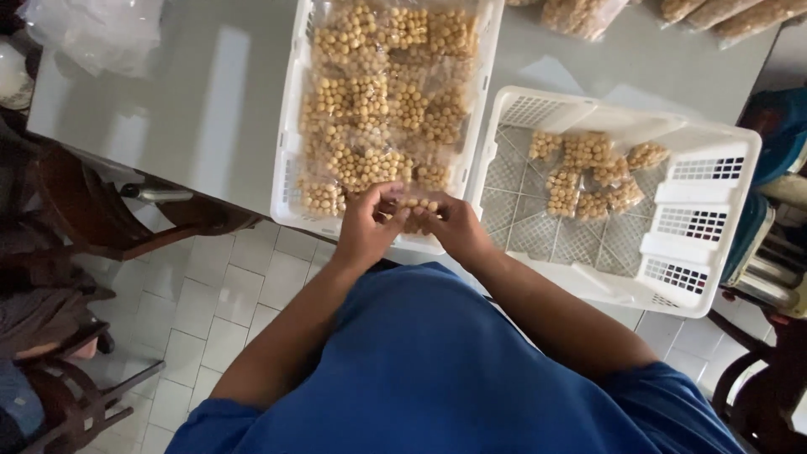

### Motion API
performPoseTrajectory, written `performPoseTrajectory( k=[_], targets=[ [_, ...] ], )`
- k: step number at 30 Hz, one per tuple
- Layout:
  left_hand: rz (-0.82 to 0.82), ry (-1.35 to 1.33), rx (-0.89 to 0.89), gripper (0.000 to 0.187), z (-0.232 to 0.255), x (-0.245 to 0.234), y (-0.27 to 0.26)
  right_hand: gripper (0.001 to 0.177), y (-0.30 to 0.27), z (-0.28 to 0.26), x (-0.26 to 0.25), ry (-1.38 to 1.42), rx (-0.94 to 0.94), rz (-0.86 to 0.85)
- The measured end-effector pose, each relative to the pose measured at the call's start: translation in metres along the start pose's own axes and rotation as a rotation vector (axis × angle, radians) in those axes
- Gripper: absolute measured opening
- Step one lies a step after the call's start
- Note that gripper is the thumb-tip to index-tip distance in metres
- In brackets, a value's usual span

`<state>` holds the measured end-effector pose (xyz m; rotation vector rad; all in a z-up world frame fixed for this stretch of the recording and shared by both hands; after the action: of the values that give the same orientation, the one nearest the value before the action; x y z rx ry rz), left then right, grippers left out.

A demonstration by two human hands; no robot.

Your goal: The person organizes and sorts small plastic bags containing food items by picking them up from the table and moving them between two white plastic crates by hand.

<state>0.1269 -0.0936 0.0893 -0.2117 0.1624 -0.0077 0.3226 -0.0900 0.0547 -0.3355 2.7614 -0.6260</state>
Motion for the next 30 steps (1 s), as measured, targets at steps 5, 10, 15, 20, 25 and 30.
performPoseTrajectory(
  k=[5,10,15,20,25,30],
  targets=[
    [-0.114,0.144,-0.163,0.051,-0.007,-0.005,0.014,0.05,0.012,0.034,-0.048,-0.147,-0.078,0.025],
    [-0.164,0.697,0.201,0.05,-0.017,0.009,0.016,0.026,0.043,0.119,-0.164,-0.486,0.035,0.354],
    [-0.479,0.65,0.023,0.032,-0.04,0.04,0.014,0.042,0.033,0.212,-0.228,-0.775,0.361,0.383],
    [-0.558,0.602,-0.075,0.039,-0.028,0.042,0.015,0.061,0.02,0.259,-0.24,-0.974,0.496,0.293],
    [-0.509,0.574,-0.048,0.039,-0.032,0.033,0.015,0.051,0.021,0.267,-0.225,-1.173,0.545,0.218],
    [-0.439,0.538,0.036,0.034,-0.053,0.021,0.018,0.081,0.001,0.24,-0.212,-1.13,0.625,0.117]
  ],
)
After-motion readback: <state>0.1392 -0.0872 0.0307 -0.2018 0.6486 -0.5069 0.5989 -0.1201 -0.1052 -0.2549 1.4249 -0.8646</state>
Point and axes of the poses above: each hand's wrist, its own y-axis towards the middle knuckle, its own x-axis out of the palm, z = x × y, the point moved 9 cm from there along y, towards the middle knuckle, and after that the axes turned 12 degrees about -y, right-handed, at the moved point
